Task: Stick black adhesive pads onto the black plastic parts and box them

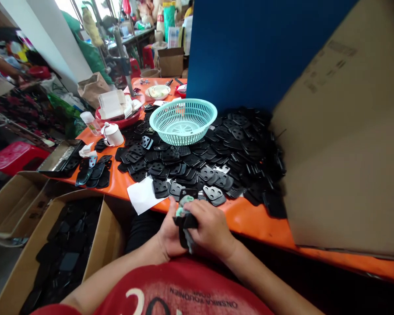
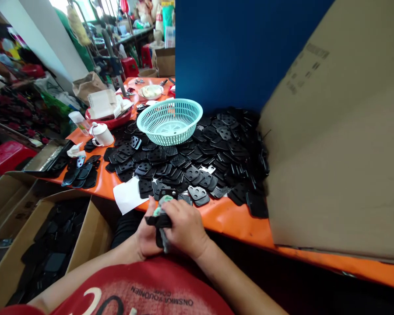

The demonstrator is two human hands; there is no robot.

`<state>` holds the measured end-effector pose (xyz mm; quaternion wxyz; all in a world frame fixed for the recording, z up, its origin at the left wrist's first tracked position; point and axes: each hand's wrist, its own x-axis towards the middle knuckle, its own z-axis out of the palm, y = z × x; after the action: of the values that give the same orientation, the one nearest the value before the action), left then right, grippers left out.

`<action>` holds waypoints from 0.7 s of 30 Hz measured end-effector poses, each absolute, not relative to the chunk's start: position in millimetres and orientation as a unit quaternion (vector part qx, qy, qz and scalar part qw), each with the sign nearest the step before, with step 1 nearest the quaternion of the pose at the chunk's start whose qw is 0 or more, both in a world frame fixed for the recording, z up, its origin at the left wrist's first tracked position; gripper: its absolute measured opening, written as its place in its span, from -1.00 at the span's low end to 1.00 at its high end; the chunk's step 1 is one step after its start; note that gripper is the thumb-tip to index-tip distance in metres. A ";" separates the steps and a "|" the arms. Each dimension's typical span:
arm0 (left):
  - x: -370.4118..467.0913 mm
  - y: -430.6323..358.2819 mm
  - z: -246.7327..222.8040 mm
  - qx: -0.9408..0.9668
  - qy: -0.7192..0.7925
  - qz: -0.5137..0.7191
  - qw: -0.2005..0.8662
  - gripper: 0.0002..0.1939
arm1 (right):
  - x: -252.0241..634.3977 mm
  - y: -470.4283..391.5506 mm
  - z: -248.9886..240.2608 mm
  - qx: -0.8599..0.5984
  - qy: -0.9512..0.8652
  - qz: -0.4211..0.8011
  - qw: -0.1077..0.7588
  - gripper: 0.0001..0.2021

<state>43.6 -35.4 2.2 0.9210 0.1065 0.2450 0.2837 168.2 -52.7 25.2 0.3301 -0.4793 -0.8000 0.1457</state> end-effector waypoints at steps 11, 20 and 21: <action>22.0 -26.7 -7.5 0.000 0.246 0.294 0.924 -0.19 | 304.0 -63.6 -8.6 -0.557 -0.789 -0.010 0.258 -0.74; 27.1 -39.9 -0.7 0.153 0.337 0.210 0.905 -0.22 | 303.5 -73.6 -15.9 -0.652 -0.716 0.009 0.249 -0.59; 29.0 -42.9 0.8 0.192 0.346 0.223 0.891 -0.29 | 290.2 -73.0 -11.9 -0.635 -0.709 0.078 0.297 -0.59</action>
<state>29.0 -42.9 0.8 0.8907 0.1919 0.3463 0.2235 290.2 -73.0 -11.9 0.2965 -0.6352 -0.7089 0.0781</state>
